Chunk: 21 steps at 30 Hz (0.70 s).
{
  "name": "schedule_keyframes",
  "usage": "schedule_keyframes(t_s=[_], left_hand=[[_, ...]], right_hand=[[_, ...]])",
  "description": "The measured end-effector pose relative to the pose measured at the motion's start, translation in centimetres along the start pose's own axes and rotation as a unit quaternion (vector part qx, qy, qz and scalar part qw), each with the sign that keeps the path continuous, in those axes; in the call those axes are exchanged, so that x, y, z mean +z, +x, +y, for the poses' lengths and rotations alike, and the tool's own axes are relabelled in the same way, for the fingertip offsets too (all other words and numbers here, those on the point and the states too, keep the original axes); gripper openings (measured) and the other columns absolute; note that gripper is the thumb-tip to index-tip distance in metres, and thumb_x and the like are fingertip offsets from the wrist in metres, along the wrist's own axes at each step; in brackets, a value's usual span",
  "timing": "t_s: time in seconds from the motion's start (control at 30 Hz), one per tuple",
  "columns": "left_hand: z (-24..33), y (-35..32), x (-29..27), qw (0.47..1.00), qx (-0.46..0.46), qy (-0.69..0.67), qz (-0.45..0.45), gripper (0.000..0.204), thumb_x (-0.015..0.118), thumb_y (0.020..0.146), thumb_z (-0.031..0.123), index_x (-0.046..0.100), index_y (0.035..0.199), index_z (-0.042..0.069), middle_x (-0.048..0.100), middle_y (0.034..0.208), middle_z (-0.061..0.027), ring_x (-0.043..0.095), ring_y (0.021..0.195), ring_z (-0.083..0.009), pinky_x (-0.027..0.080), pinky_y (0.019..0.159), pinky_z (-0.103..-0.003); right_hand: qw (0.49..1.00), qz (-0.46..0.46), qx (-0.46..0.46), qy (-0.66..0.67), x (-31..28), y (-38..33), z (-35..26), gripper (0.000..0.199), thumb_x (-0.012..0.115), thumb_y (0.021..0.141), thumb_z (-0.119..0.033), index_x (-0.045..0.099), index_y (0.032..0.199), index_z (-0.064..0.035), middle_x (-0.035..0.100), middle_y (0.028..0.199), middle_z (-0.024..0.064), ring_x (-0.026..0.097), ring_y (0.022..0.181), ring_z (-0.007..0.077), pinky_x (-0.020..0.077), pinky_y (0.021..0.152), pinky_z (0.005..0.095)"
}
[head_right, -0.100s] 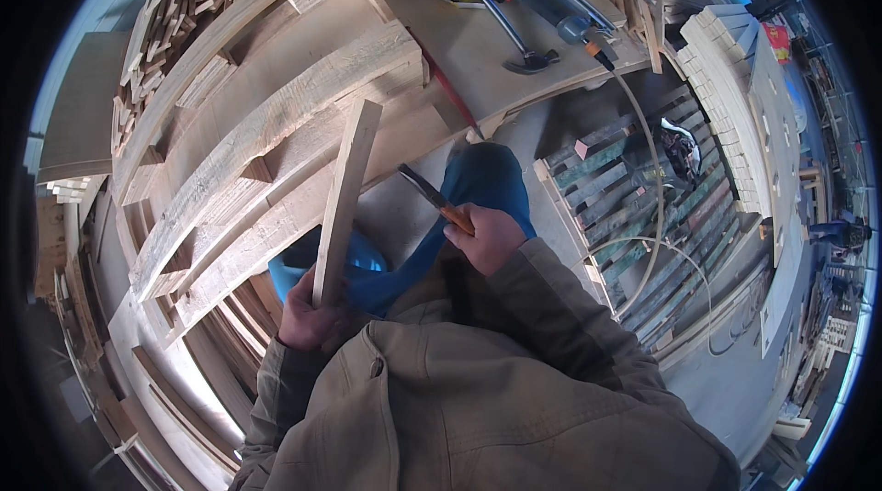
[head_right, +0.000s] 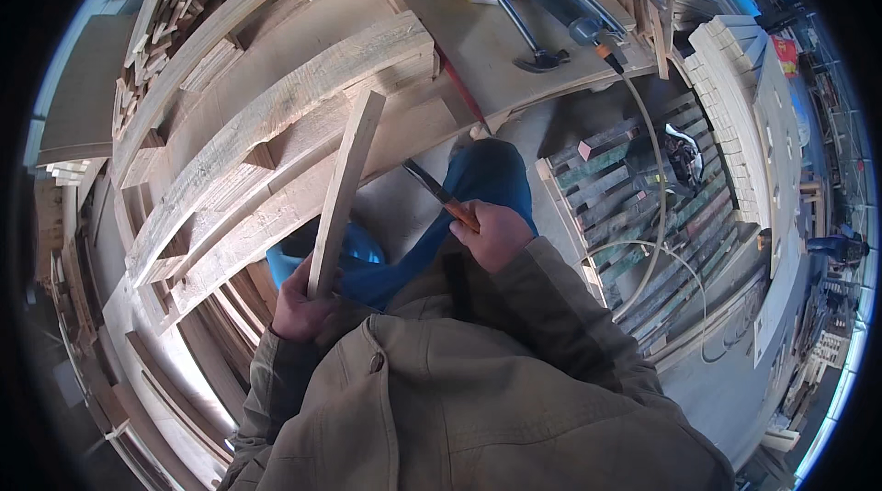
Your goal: The person uses a chisel to scrape and smooth the edges of small wooden planks. They repeatedly pick up planks, scrape along the edges, and place them back on a workbench in a woodworking shop.
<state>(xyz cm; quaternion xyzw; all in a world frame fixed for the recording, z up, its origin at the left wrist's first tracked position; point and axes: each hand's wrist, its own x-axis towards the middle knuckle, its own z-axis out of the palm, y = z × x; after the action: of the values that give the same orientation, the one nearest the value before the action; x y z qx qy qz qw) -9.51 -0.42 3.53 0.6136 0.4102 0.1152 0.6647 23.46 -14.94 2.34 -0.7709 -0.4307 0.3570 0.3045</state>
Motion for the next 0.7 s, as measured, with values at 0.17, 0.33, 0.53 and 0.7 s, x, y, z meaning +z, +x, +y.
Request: schedule_keyframes(t_s=[0.17,0.33,0.53,0.7], left_hand=[[0.0,-0.5,-0.6,1.0,0.012,0.012,0.023,0.085,0.06,0.076,-0.011,0.052,0.157,0.012,0.068,0.114,-0.0017,0.061,0.096,-0.0096,0.052,0.089,-0.027],[-0.4,-0.6,-1.0,0.999,0.019,0.025,0.017,0.086,0.066,0.074,-0.004,0.051,0.157,0.008,0.068,0.116,-0.0041,0.063,0.099,-0.0121,0.053,0.091,-0.03],[-1.5,-0.7,-1.4,0.999,0.035,0.034,-0.018,0.089,0.061,0.072,-0.006,0.049,0.159,0.01,0.068,0.116,-0.004,0.062,0.102,-0.0118,0.052,0.092,-0.029],[-1.6,-0.6,-1.0,0.998,0.041,0.048,-0.026,0.089,0.058,0.072,-0.007,0.049,0.159,0.01,0.068,0.116,-0.0035,0.062,0.103,-0.0115,0.052,0.093,-0.029]], right_hand=[[0.996,-0.011,-0.035,-0.078,-0.5,0.0,-0.4,0.032,0.071,0.097,-0.027,0.068,0.117,-0.0017,0.071,0.107,0.0219,0.068,0.099,0.0427,0.0546,0.085,0.0491],[0.981,-0.01,-0.025,-0.191,-0.6,0.0,-0.8,0.037,0.07,0.097,-0.027,0.066,0.123,-0.0019,0.069,0.112,0.0217,0.068,0.102,0.0441,0.0549,0.088,0.0506],[0.989,-0.005,-0.011,-0.149,0.1,0.6,-0.4,0.035,0.071,0.096,-0.029,0.069,0.119,-0.0024,0.071,0.109,0.0225,0.067,0.102,0.0451,0.0545,0.087,0.0513],[0.994,-0.017,0.005,-0.104,1.1,1.8,-0.2,0.032,0.072,0.094,-0.03,0.071,0.111,-0.0021,0.072,0.103,0.0235,0.068,0.101,0.0451,0.0539,0.087,0.0513]])
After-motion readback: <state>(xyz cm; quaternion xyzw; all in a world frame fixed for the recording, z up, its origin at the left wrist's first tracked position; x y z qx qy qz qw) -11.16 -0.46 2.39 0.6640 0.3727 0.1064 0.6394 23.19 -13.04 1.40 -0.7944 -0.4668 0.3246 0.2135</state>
